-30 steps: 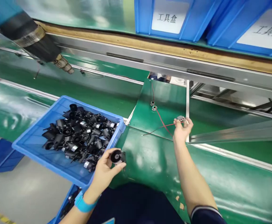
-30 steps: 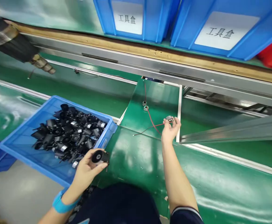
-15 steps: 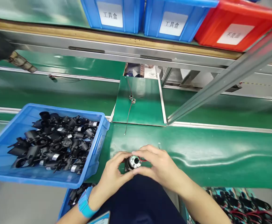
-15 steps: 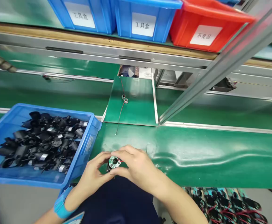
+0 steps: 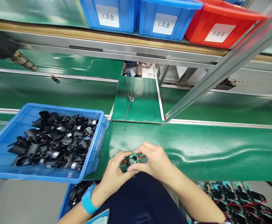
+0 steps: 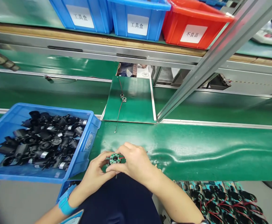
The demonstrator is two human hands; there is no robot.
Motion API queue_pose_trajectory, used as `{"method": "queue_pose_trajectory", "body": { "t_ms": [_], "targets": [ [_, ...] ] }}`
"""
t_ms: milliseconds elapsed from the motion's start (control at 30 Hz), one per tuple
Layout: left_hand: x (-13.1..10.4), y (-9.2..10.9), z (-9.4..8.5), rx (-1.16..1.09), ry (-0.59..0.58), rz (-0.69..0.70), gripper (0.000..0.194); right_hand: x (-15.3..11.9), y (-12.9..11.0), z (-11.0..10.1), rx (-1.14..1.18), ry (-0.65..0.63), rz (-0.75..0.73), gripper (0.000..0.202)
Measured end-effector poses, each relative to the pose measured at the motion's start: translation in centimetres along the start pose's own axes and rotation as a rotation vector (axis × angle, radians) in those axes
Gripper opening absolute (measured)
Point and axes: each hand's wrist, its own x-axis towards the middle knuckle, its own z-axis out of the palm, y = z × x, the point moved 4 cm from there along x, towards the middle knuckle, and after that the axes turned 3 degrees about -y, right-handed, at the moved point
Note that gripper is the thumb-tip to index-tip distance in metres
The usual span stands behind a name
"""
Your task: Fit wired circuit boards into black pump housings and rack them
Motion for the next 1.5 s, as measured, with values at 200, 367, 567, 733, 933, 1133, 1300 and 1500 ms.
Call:
{"method": "queue_pose_trajectory", "body": {
  "t_ms": [200, 367, 567, 733, 933, 1133, 1300, 1500],
  "targets": [
    [-0.2, -0.4, 0.5, -0.041, -0.015, 0.039, 0.049, -0.1, 0.5, -0.2, 0.147, -0.192, -0.057, 0.070],
    [-0.5, 0.0, 0.2, 0.139, 0.081, 0.374, 0.043, -0.4, 1.1, 0.6, 0.058, -0.128, -0.151, 0.045],
    [1.6, -4.3, 2.6, 0.452, -0.116, 0.380, 0.018, -0.9, 4.2, 4.1, -0.275, -0.043, -0.213, 0.032],
    [2.7, -7.7, 4.0, 0.513, -0.157, 0.313, 0.023, -2.1, 9.3, 8.5, -0.519, 0.075, -0.182, 0.033],
    [1.3, -5.5, -5.6, 0.550, 0.442, 0.203, 0.028, -3.4, 15.7, 12.0, -0.625, 0.138, -0.066, 0.030],
    [3.4, -13.6, -18.4, 0.612, 0.630, -0.518, 0.061, -3.3, 22.7, 11.8, 0.009, 0.272, 0.505, 0.060],
    [5.6, -20.1, -20.4, 0.728, 0.443, -0.830, 0.083, -6.0, 27.3, 11.8, 0.310, 0.374, 0.876, 0.081],
    [6.5, -22.6, -20.1, 0.624, 0.424, -0.843, 0.059, -4.6, 26.7, 7.9, -0.179, 0.417, 0.675, 0.064]
  ]
}}
